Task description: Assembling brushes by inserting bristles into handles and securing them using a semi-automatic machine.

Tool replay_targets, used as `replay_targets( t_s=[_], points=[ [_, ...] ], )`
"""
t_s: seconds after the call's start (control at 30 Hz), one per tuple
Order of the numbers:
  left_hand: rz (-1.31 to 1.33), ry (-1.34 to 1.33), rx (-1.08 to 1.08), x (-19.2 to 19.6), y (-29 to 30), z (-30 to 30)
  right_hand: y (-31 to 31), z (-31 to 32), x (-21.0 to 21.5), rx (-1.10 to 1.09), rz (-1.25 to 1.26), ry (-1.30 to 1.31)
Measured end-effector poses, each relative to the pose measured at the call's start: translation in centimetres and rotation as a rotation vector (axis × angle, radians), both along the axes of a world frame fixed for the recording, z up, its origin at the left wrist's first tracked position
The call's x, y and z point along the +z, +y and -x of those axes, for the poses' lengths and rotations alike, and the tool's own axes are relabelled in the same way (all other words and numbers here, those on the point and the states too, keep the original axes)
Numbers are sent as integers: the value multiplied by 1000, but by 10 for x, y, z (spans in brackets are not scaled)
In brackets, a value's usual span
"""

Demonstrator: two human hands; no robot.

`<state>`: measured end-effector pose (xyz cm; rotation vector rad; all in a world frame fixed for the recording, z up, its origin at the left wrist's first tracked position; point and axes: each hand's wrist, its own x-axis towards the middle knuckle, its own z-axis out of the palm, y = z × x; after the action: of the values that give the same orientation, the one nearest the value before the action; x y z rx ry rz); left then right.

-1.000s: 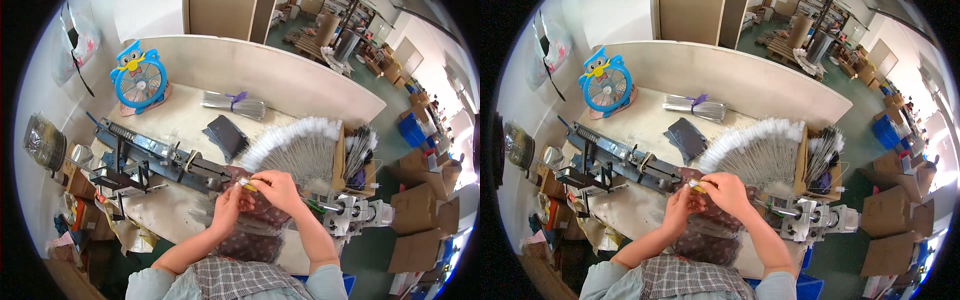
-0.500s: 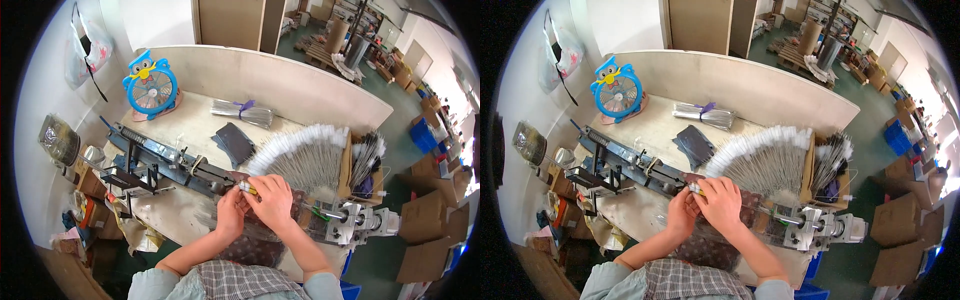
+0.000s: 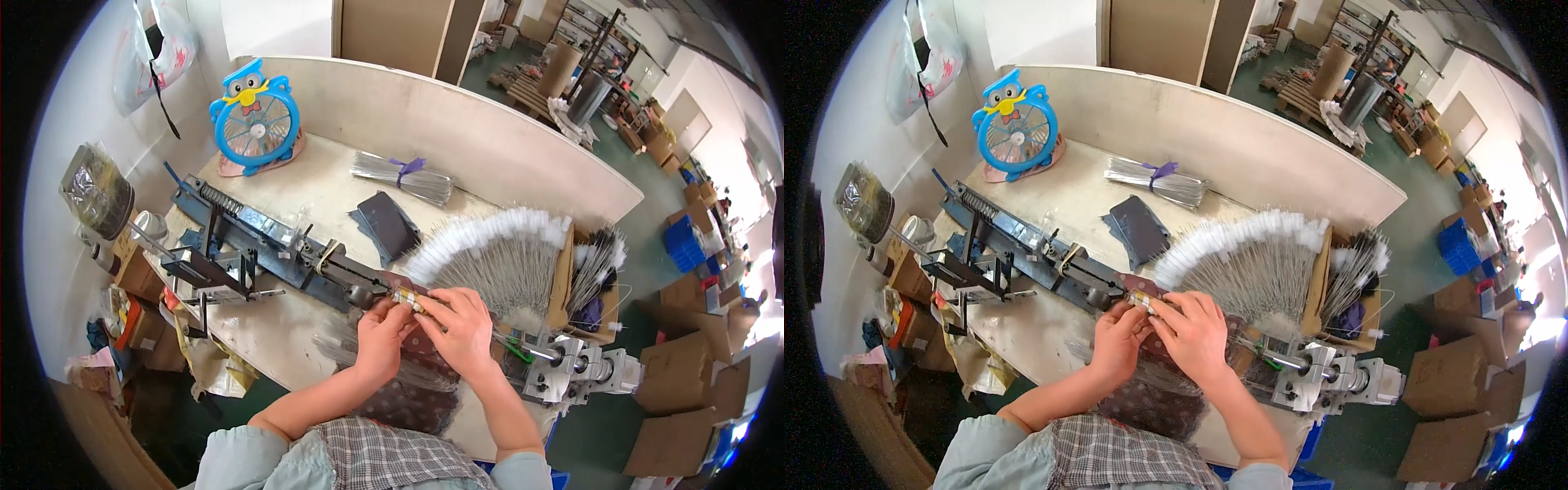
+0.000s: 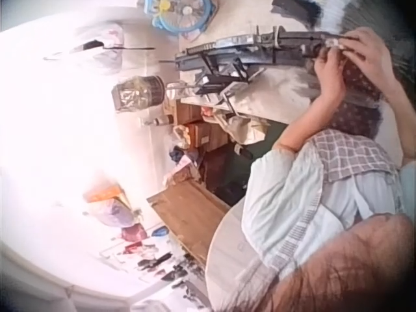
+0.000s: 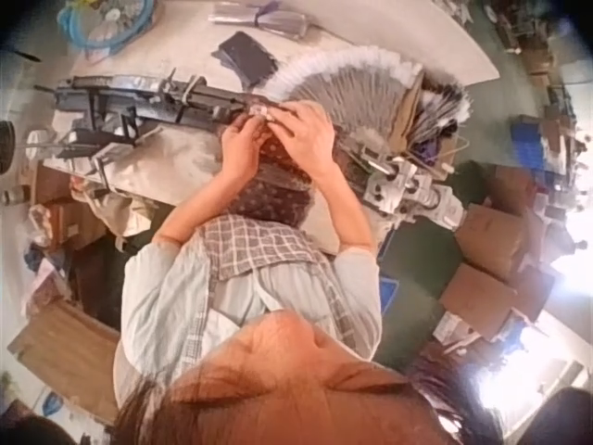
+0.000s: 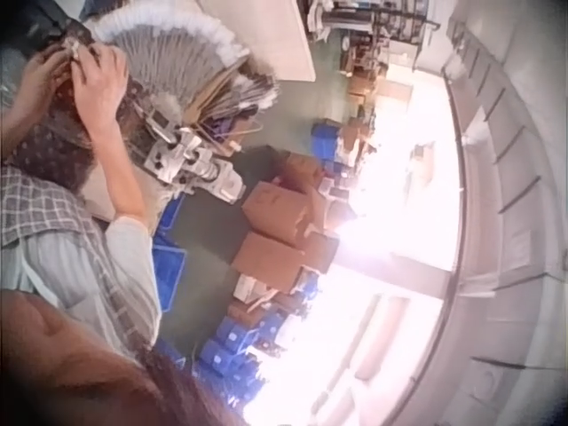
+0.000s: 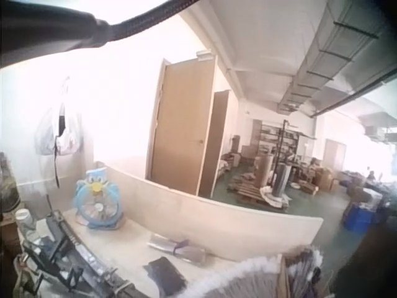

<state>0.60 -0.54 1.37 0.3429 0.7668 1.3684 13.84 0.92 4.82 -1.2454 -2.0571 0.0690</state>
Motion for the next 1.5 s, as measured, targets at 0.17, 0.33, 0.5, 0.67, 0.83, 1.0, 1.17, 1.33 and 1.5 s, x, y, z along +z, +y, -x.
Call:
replay_targets(
  t_s=[0.17,0.33,0.5,0.67,0.83,1.0,1.17,1.33,1.5],
  points=[
    [19,-37,14,-10,0,6,4,12,0,31,9,-9],
    [78,-85,37,-4,-1,3,3,9,-6,29,30,15],
    [47,-69,27,-6,1,3,-2,19,-10,-120,-21,18],
    [46,-36,22,-7,0,3,-5,13,-6,-122,-88,-11],
    [40,-89,35,-3,-1,3,-6,8,-10,-106,-109,-37],
    [63,-24,25,5,0,0,-5,7,-8,-91,-68,-29],
    [66,-21,31,1,0,1,-3,14,-4,-58,-40,-12],
    [47,-109,27,-5,0,3,-1,14,-3,-47,-26,-6],
    [92,-40,58,7,-1,0,-1,15,-4,-79,-26,56]
  ],
)
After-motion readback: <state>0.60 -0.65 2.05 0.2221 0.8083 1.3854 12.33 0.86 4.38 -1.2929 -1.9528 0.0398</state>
